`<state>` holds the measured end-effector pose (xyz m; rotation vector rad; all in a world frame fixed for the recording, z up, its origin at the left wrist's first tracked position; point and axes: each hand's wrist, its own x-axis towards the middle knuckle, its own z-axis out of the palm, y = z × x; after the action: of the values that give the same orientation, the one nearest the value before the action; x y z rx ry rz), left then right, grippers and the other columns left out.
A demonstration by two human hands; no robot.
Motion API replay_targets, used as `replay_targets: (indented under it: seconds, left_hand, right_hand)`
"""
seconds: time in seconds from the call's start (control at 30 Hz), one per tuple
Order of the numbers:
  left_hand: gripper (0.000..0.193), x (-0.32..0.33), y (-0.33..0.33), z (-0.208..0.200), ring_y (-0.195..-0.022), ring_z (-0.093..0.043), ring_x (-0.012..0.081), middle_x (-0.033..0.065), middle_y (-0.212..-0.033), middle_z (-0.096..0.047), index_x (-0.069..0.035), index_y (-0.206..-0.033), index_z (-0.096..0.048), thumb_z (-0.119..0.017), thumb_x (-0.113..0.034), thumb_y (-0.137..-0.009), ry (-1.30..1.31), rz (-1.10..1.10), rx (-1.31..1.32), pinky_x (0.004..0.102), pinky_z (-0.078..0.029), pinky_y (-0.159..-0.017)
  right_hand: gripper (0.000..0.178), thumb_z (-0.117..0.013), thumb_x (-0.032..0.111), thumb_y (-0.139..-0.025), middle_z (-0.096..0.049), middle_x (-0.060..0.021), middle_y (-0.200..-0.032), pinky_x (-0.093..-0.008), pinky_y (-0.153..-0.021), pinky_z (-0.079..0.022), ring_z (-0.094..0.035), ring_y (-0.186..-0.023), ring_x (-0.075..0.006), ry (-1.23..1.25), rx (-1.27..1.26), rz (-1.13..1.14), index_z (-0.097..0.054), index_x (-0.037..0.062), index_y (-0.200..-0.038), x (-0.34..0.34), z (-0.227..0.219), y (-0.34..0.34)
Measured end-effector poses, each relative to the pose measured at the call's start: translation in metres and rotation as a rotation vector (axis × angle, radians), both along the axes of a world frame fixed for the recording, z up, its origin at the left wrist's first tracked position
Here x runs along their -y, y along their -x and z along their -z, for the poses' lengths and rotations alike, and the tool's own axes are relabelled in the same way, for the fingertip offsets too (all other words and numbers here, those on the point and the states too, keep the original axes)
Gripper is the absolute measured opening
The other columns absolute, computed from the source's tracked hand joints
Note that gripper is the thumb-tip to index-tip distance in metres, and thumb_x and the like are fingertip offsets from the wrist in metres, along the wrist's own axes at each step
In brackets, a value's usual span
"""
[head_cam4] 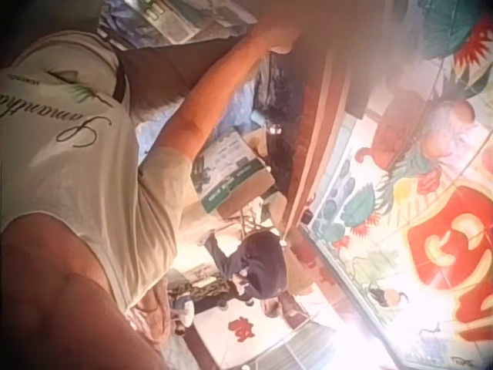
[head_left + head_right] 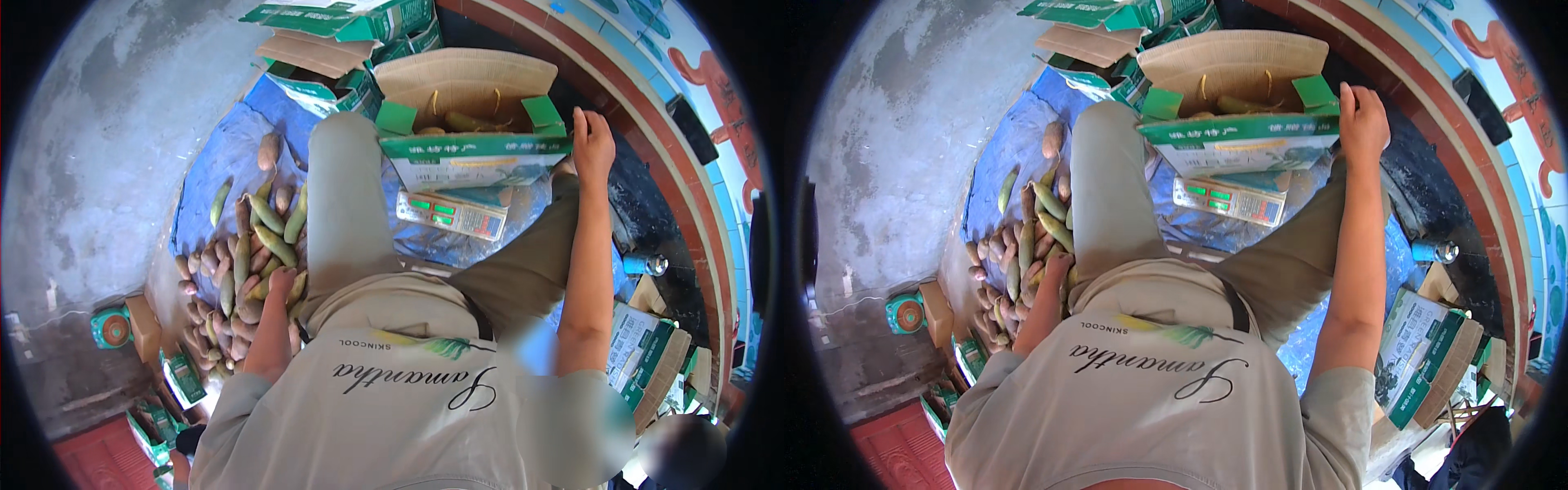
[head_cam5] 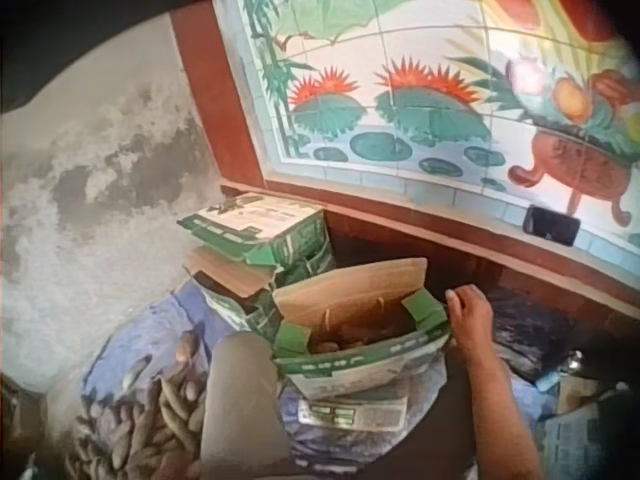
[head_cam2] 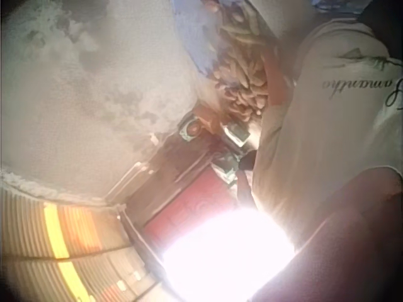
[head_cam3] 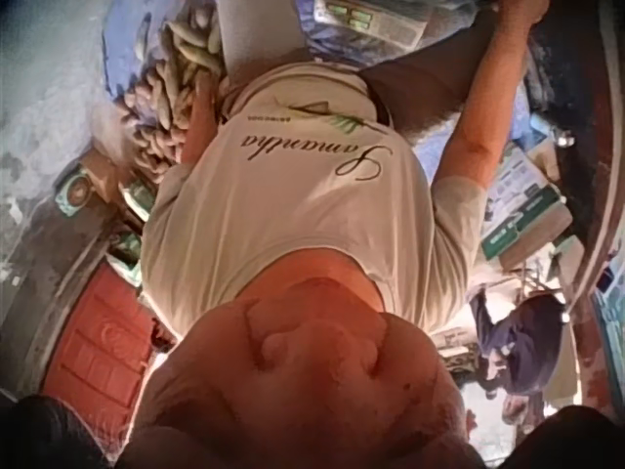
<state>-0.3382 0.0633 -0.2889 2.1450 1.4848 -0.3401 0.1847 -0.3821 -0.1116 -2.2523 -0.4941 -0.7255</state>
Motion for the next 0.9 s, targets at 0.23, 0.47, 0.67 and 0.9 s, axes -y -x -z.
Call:
replay_targets:
  seconds: [0.23, 0.47, 0.67, 0.9]
  left_hand:
    - [0.04, -0.003, 0.033, -0.002, -0.101, -0.065, 0.0347, 0.0205, -0.104, -0.069, -0.005, -0.105, -0.07, -0.059, -0.036, -0.083, 0.008, -0.092, -0.035, 0.0416, -0.049, -0.089]
    - [0.04, 0.007, 0.035, -0.002, -0.101, -0.065, 0.0329, 0.0194, -0.104, -0.069, -0.006, -0.106, -0.071, -0.06, -0.037, -0.083, 0.006, -0.173, -0.025, 0.04, -0.049, -0.089]
    - [0.04, 0.024, 0.025, 0.002, -0.102, -0.065, 0.0328, 0.0178, -0.105, -0.069, -0.008, -0.105, -0.071, -0.06, -0.038, -0.082, 0.035, -0.125, -0.058, 0.041, -0.05, -0.089]
    - [0.038, 0.021, 0.056, 0.027, -0.096, -0.067, 0.0315, 0.0164, -0.1, -0.07, -0.008, -0.1, -0.071, -0.066, -0.039, -0.079, -0.05, -0.177, -0.082, 0.0405, -0.05, -0.085]
  right_hand:
    - [0.032, -0.058, 0.035, -0.092, -0.063, -0.0143, -0.084, -0.0437, -0.07, -0.048, -0.062, -0.081, -0.0351, -0.03, 0.041, 0.016, -0.067, 0.0053, -0.088, 0.005, -0.003, -0.004]
    - [0.032, -0.058, 0.036, -0.092, -0.065, -0.0145, -0.086, -0.0446, -0.072, -0.048, -0.062, -0.083, -0.0357, -0.016, 0.024, 0.042, -0.068, 0.006, -0.088, 0.0, 0.004, -0.001]
    - [0.032, -0.059, 0.036, -0.093, -0.066, -0.0152, -0.089, -0.0423, -0.072, -0.049, -0.063, -0.084, -0.0351, 0.001, -0.017, 0.045, -0.068, 0.0051, -0.092, 0.016, 0.012, -0.014]
    - [0.034, -0.057, 0.034, -0.095, -0.067, -0.0157, -0.092, -0.0391, -0.074, -0.049, -0.064, -0.085, -0.0328, 0.06, -0.082, -0.023, -0.068, 0.0019, -0.096, 0.032, 0.026, -0.023]
